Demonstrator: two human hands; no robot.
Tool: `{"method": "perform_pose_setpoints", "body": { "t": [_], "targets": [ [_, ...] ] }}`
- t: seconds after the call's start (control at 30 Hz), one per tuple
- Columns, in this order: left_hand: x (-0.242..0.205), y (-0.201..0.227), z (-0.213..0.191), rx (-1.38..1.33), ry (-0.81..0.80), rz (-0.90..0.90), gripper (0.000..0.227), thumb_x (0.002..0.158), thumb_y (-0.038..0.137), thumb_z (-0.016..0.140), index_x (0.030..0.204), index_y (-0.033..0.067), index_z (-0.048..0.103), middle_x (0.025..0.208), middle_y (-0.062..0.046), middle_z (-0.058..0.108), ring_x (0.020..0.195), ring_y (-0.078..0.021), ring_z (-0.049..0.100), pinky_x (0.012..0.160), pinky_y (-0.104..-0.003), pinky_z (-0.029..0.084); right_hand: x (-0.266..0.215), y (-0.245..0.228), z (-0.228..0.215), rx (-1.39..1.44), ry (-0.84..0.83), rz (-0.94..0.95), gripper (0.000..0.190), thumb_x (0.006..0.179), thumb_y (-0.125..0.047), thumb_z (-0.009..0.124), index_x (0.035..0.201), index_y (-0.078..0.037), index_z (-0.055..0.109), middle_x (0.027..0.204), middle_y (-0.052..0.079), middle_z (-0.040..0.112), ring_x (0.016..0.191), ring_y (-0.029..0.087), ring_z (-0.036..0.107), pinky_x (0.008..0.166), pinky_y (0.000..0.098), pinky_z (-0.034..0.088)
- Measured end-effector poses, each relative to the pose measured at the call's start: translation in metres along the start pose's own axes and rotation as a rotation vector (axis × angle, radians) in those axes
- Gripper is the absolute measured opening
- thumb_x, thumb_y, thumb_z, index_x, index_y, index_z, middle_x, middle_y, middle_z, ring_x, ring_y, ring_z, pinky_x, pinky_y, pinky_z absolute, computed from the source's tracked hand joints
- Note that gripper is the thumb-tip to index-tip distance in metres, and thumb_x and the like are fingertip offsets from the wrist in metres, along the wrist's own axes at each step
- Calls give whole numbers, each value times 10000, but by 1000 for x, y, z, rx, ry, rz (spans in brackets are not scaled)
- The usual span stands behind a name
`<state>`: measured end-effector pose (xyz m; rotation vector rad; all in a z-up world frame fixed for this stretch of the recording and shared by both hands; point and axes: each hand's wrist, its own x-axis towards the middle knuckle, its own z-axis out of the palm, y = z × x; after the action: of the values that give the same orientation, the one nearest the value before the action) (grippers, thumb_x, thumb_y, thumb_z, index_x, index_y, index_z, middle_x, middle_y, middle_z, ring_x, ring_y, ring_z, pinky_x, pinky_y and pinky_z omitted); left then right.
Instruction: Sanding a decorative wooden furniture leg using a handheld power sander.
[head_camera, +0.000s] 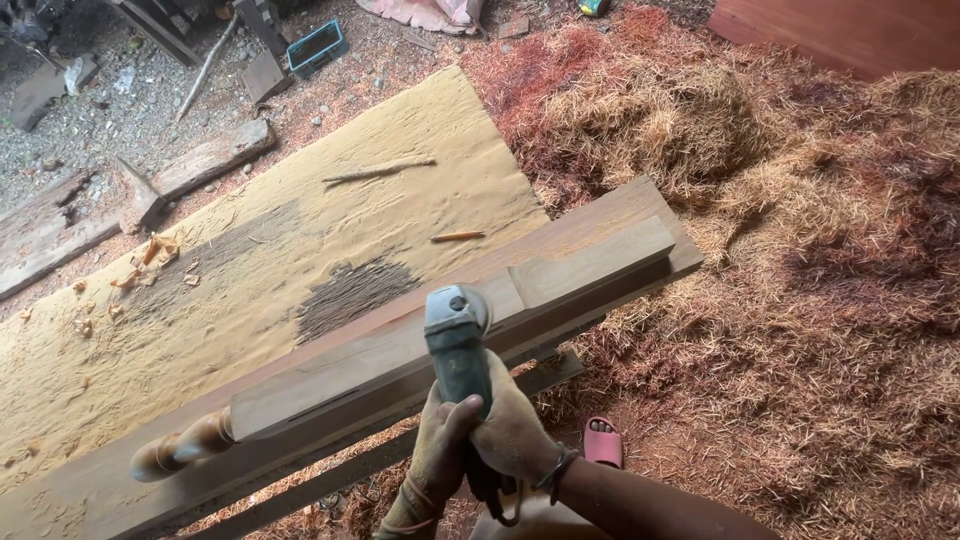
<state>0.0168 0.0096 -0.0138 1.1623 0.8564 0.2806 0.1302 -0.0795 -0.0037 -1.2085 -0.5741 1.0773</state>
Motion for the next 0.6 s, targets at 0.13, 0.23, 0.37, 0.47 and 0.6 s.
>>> {"method": "perform_pose_setpoints", "body": {
  "t": [0.13,0.23,0.37,0.47,0.6],
  "targets": [
    [2,0,-3,10,57,0,911,758,415,784,1418,-44,355,1132,-282,627,979,-329,728,832,-436,661,5,2,0,1,-31,-26,806,830,-163,769,1478,-1,318,1172,139,658,1050,235,700,908,366,609],
    [15,0,7,23,49,11,913,762,423,784,1418,-48,356,1151,-261,616,999,-311,725,859,-428,668,10,1,-10,-9,-14,-34,782,834,-166,760,1468,2,333,1167,152,661,1031,241,706,893,366,622],
    [29,3,24,18,-34,-2,930,758,424,801,1432,-37,355,1179,-229,635,1010,-275,721,876,-402,656,12,-3,-27,-30,76,-13,770,829,-189,753,1452,0,341,1141,150,684,975,234,732,849,350,638],
    [32,1,26,22,-91,45,931,806,430,802,1478,-37,359,1162,-234,625,975,-259,672,835,-389,602,11,-7,-28,-69,116,10,783,822,-205,767,1446,-7,338,1118,141,694,956,223,736,829,343,634],
    [24,2,13,39,-81,25,912,792,415,793,1462,-34,368,1135,-234,644,955,-268,689,819,-387,616,9,0,-15,-48,95,-22,764,832,-203,761,1447,0,355,1123,146,692,960,228,734,833,346,640]
  ]
}}
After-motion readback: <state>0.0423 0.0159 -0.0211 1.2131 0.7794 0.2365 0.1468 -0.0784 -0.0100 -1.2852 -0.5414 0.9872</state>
